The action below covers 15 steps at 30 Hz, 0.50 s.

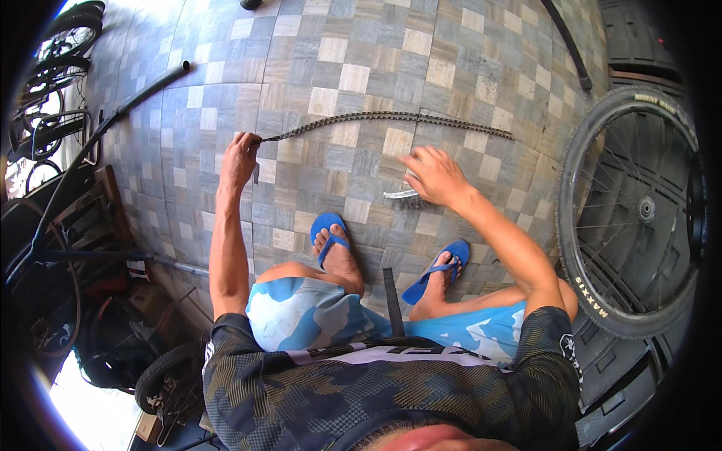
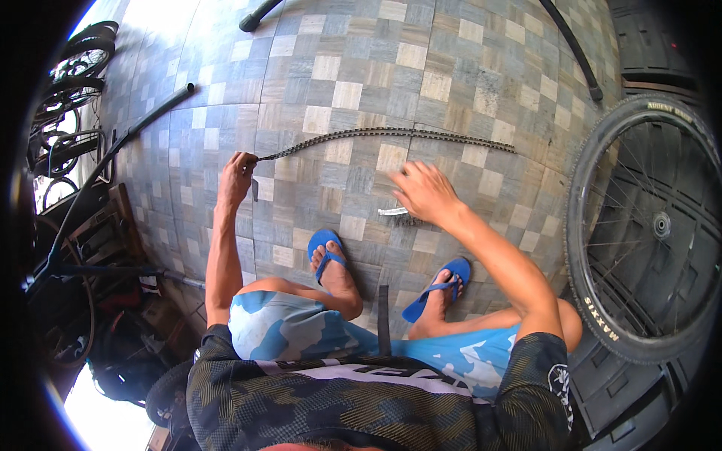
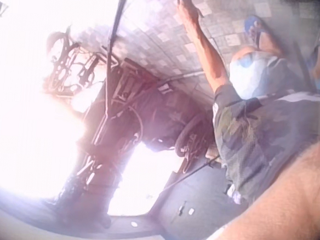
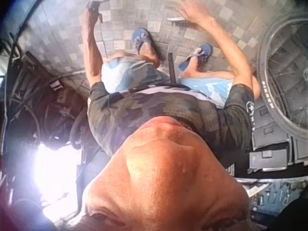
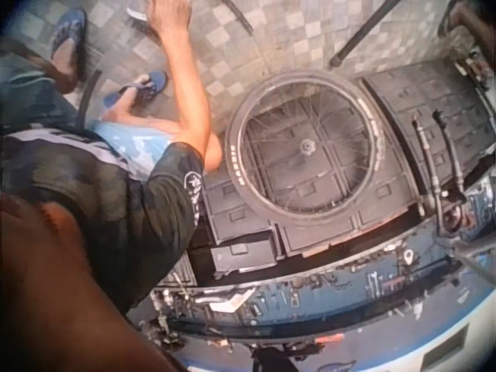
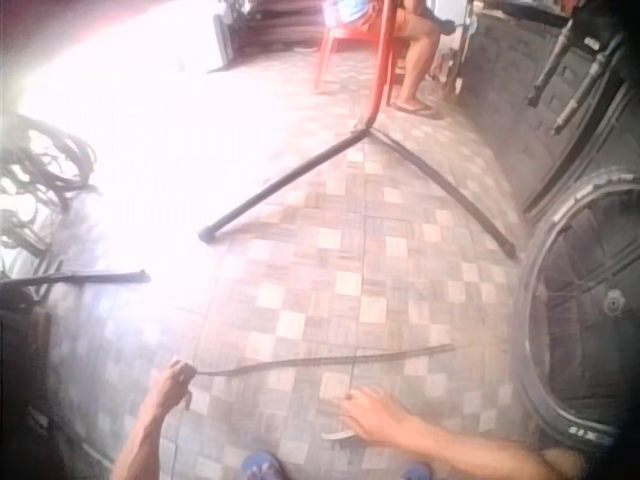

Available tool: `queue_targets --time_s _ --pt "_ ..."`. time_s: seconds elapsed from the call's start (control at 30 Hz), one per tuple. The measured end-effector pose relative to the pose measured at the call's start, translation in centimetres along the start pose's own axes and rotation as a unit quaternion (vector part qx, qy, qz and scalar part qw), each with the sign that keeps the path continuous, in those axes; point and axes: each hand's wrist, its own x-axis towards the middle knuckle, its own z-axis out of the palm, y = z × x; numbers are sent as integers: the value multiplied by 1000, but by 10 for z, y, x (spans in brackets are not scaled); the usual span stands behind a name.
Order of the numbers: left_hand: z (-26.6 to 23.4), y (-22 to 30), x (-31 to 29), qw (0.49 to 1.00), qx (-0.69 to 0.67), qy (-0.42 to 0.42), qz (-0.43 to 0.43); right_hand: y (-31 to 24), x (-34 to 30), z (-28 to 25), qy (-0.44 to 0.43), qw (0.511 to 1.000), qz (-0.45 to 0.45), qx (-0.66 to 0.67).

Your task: The person cleans a bicycle chain by brushing it with a small brush while sitting on the floor. They repeatedly scrub the chain, flip it over, and stretch it out to clean different sections.

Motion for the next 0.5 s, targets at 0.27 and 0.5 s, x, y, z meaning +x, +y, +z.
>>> queue_targets --time_s 0.27,0.5 --pt "-117 214 58 970 -77 -7 232 -96 139 -135 93 994 -45 26" --pt "-87 232 101 850 -421 -35 313 -127 132 -257 226 946 -192 128"
